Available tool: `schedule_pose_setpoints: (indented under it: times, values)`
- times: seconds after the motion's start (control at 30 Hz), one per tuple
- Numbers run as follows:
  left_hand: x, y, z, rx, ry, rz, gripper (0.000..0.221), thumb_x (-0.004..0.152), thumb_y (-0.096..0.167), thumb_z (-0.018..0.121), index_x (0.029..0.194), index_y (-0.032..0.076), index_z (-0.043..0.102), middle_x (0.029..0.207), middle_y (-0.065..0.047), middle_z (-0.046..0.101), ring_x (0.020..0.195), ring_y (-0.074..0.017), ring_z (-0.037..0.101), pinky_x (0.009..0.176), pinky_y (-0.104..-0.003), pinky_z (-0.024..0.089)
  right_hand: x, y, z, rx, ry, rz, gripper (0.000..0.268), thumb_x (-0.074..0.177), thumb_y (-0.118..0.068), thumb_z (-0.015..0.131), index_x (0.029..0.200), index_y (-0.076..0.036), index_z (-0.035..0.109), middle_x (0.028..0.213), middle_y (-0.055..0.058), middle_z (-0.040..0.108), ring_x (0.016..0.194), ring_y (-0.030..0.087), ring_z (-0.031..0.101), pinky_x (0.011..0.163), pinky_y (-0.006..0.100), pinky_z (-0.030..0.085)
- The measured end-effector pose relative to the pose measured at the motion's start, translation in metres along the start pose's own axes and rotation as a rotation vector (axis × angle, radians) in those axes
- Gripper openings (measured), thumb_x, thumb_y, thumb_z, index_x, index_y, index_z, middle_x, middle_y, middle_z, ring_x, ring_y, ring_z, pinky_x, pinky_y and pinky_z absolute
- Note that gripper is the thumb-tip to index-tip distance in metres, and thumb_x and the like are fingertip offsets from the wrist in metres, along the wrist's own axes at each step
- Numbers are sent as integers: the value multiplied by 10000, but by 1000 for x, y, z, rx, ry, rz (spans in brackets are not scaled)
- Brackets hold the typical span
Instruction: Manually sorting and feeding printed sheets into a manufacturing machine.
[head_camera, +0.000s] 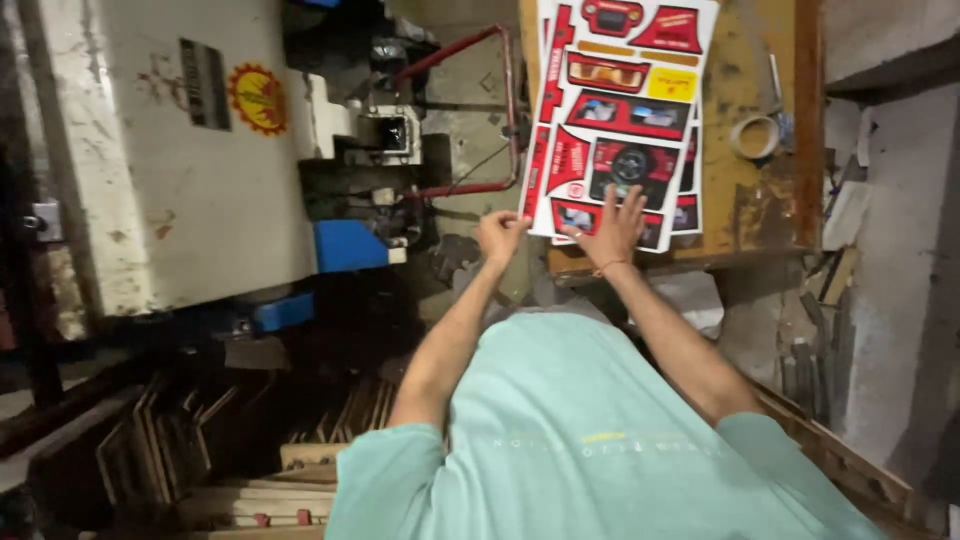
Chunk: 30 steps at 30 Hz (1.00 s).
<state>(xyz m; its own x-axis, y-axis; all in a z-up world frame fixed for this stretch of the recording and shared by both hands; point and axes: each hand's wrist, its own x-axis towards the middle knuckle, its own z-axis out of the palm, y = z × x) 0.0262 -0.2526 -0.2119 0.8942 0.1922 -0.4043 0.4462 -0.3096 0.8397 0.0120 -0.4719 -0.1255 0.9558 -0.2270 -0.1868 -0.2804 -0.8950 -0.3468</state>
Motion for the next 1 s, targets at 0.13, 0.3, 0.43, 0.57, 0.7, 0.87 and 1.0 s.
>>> schedule_pose_setpoints:
  times: [0.13,0.3,0.43,0.57,0.7,0.87,1.0]
  values:
    - [-15,36,-15,238,121,173,264,790,223,855,976,45,799,808,-137,766,715,-222,741,701,-356,577,-9,13,-9,57,-68,-115,1258,694,-745,803,1619,-63,294,1634,393,92,1518,560,77,1215,614,169]
    - [-32,29,-2,364,441,628,258,840,179,789,1059,50,745,948,-156,756,870,-324,723,794,-417,561,-5,23,-24,142,-210,-238,1113,788,-697,779,1589,-60,344,1602,434,121,1490,588,137,1202,561,241]
    - [-53,92,27,62,234,268,343,783,287,857,970,18,756,796,-136,739,719,-275,723,681,-403,551,16,81,-26,312,-256,-324,908,859,-574,779,1543,-81,444,1631,338,263,1493,488,305,1199,485,331]
    - [-24,84,55,-174,235,437,481,781,293,868,1103,-31,720,968,-150,724,882,-213,667,768,-379,544,34,135,-22,712,-160,-61,596,938,-252,740,1474,-82,543,1391,131,643,1260,256,627,1087,370,499]
    - [-44,163,-47,-481,-204,534,410,899,237,828,1219,7,715,1073,-65,770,974,-112,669,901,-304,566,71,139,11,1561,-556,241,538,1053,-58,591,1574,9,478,1410,93,607,1221,191,573,1050,314,455]
    - [-30,134,-228,-412,83,472,374,876,156,798,1210,14,709,1022,-30,762,913,-95,671,821,-297,571,50,-116,-85,1646,-651,24,630,974,60,517,1585,-20,387,1446,37,573,1289,127,583,1132,283,462]
    - [37,26,-313,-512,324,251,370,806,85,807,1154,15,702,916,-49,760,767,-117,698,668,-316,587,72,-232,-23,1483,-665,-90,627,950,85,589,1545,-19,424,1332,82,609,1079,142,622,978,281,517]
